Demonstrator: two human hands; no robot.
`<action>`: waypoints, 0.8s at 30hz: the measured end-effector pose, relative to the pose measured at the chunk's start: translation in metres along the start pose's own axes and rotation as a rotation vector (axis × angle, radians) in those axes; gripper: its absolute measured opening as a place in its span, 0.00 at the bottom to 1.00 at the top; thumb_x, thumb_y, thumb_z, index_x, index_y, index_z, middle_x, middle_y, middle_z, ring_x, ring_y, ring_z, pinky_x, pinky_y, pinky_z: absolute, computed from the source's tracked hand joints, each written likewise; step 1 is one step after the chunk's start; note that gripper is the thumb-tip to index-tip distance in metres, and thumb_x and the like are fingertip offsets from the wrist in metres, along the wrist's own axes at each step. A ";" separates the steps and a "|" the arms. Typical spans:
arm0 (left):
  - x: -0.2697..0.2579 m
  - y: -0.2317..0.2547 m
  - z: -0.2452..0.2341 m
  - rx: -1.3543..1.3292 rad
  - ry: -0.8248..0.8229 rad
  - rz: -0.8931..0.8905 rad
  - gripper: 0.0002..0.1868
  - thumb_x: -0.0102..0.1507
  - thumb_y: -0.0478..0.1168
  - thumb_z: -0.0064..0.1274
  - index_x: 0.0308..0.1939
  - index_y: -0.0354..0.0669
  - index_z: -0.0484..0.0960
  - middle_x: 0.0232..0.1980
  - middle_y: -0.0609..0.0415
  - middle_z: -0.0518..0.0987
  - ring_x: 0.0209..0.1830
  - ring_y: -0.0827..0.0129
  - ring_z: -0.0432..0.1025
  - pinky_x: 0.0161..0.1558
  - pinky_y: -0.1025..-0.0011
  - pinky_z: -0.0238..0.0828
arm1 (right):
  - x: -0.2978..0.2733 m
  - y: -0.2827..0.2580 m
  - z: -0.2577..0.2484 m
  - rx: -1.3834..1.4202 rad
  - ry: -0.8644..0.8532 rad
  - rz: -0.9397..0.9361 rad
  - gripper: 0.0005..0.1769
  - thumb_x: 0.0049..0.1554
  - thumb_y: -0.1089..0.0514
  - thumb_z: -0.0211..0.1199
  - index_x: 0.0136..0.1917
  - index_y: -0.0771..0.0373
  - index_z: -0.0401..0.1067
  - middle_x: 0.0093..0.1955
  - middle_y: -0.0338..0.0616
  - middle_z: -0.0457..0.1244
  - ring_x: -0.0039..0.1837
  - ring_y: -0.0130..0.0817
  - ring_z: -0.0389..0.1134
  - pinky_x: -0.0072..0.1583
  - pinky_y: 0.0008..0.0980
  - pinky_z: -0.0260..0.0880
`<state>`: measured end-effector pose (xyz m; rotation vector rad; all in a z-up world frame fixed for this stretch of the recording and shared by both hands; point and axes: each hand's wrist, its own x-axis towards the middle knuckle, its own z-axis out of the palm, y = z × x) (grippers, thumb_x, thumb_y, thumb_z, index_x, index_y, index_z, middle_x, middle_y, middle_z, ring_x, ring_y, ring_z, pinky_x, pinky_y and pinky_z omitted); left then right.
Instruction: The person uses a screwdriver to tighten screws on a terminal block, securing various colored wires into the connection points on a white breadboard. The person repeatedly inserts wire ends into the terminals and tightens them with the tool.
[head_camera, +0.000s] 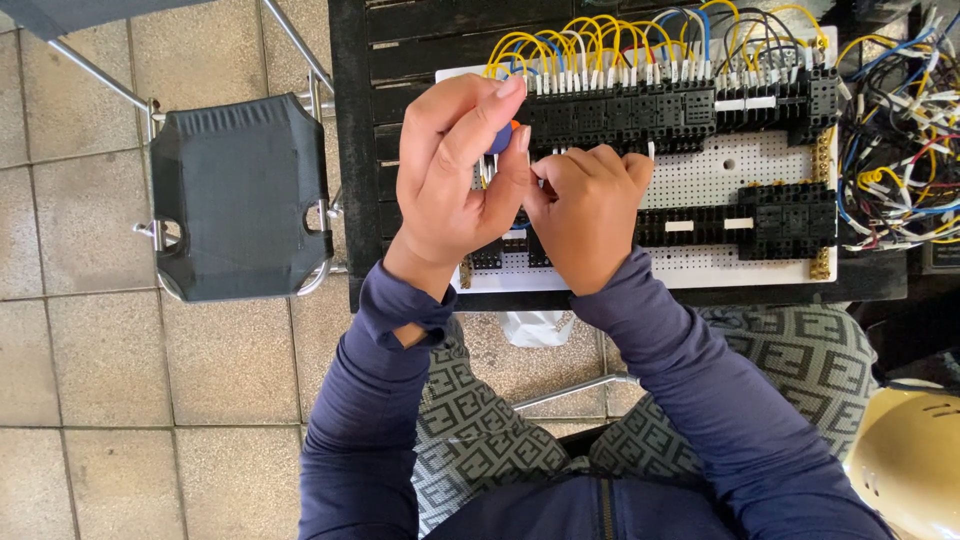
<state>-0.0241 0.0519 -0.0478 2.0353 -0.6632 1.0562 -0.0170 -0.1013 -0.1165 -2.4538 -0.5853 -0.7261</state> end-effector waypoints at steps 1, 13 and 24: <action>0.000 0.000 0.000 0.002 0.001 -0.001 0.21 0.74 0.27 0.53 0.69 0.42 0.69 0.57 0.44 0.73 0.54 0.55 0.75 0.57 0.62 0.81 | 0.000 0.000 0.000 0.001 -0.001 -0.002 0.25 0.60 0.54 0.73 0.29 0.49 0.61 0.28 0.29 0.55 0.37 0.38 0.57 0.50 0.40 0.46; 0.001 -0.003 0.000 -0.070 -0.004 -0.072 0.23 0.76 0.29 0.50 0.73 0.47 0.65 0.60 0.45 0.72 0.54 0.60 0.79 0.61 0.65 0.84 | 0.000 0.001 -0.002 0.037 -0.059 -0.012 0.16 0.60 0.56 0.71 0.35 0.51 0.67 0.32 0.29 0.59 0.42 0.40 0.58 0.49 0.43 0.45; 0.022 0.000 0.004 0.079 -0.037 -0.148 0.17 0.76 0.41 0.57 0.68 0.52 0.73 0.53 0.50 0.68 0.53 0.60 0.70 0.59 0.64 0.73 | 0.007 0.006 -0.028 0.142 -0.119 0.024 0.12 0.59 0.48 0.68 0.52 0.55 0.78 0.47 0.37 0.66 0.56 0.47 0.61 0.52 0.49 0.49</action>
